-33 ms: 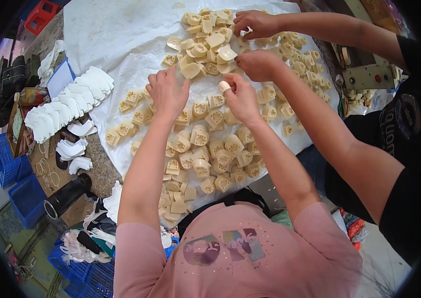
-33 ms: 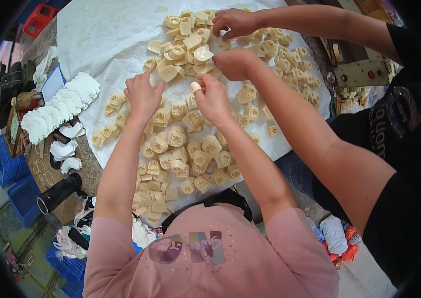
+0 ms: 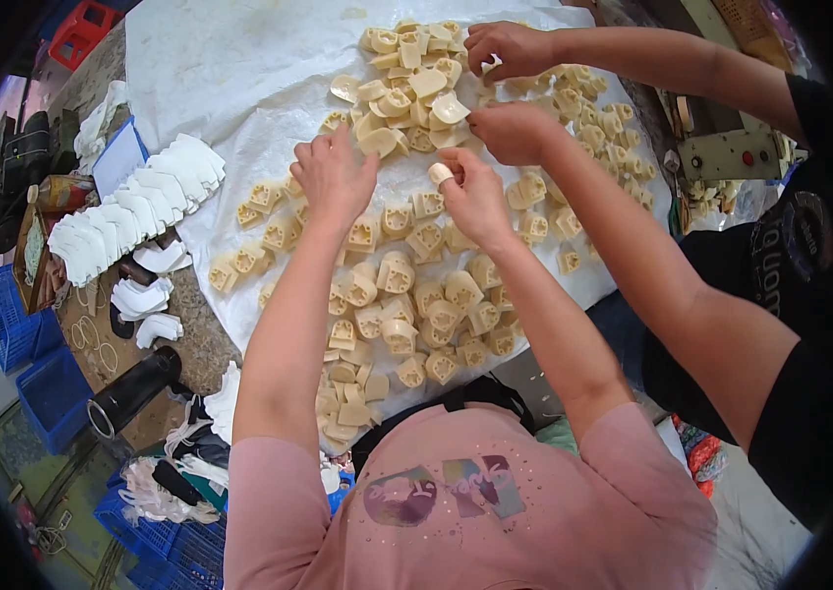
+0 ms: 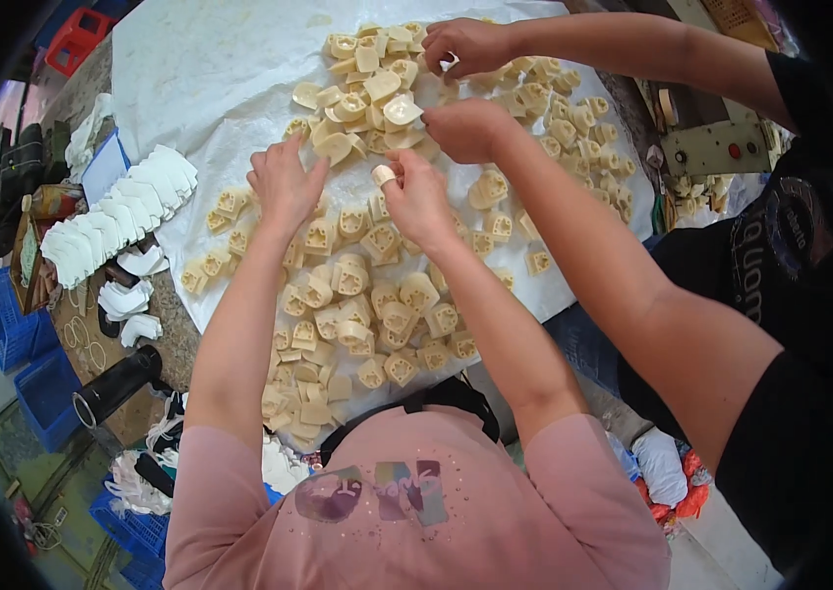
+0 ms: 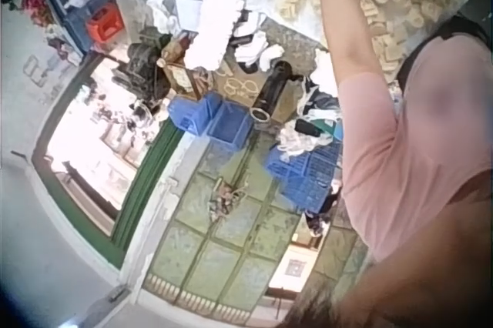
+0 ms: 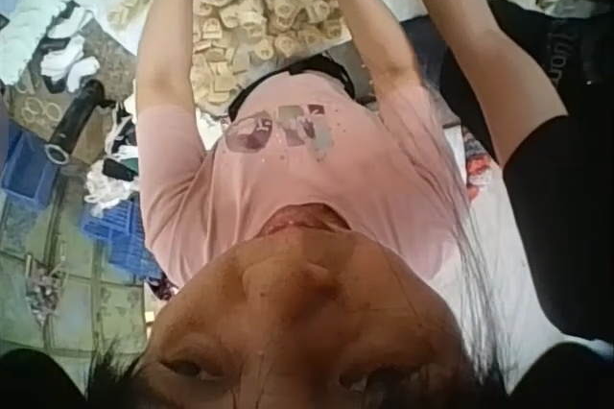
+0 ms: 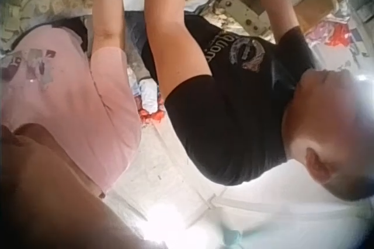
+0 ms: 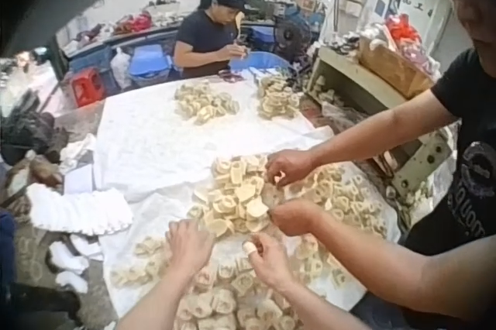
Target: Sorting and stacking yellow shoe components on a table covered with a white sheet.
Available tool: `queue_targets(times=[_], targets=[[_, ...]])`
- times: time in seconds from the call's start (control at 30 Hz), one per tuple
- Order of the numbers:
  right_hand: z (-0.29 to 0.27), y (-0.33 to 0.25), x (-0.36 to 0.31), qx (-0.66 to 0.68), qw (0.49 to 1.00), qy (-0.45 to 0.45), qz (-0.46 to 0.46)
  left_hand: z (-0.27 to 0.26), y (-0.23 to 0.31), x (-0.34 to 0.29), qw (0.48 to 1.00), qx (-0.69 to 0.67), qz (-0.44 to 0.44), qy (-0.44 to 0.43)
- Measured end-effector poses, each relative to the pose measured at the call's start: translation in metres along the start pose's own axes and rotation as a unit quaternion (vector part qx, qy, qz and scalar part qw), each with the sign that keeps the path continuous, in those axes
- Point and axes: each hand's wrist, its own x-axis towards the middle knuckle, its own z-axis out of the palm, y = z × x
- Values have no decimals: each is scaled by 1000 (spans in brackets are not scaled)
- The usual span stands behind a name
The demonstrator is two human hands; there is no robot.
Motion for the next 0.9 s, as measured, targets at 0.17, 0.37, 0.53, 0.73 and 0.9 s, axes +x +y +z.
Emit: queue_targets(times=[0.17,0.37,0.53,0.73,0.9], targets=[[24,22,25,13,999,-20,24,13,13,41,993,10,-65,-100],[48,21,43,-125,992,-36,6,26,-1,58,993,-38,-3,-107],[65,18,52,-119,988,-70,69,32,-11,45,976,-210,-39,-43],[53,21,43,-97,995,-28,-1,16,-7,33,939,-332,-91,-27],[14,-15,22,-21,999,-34,34,-13,0,19,854,-505,-125,-23]])
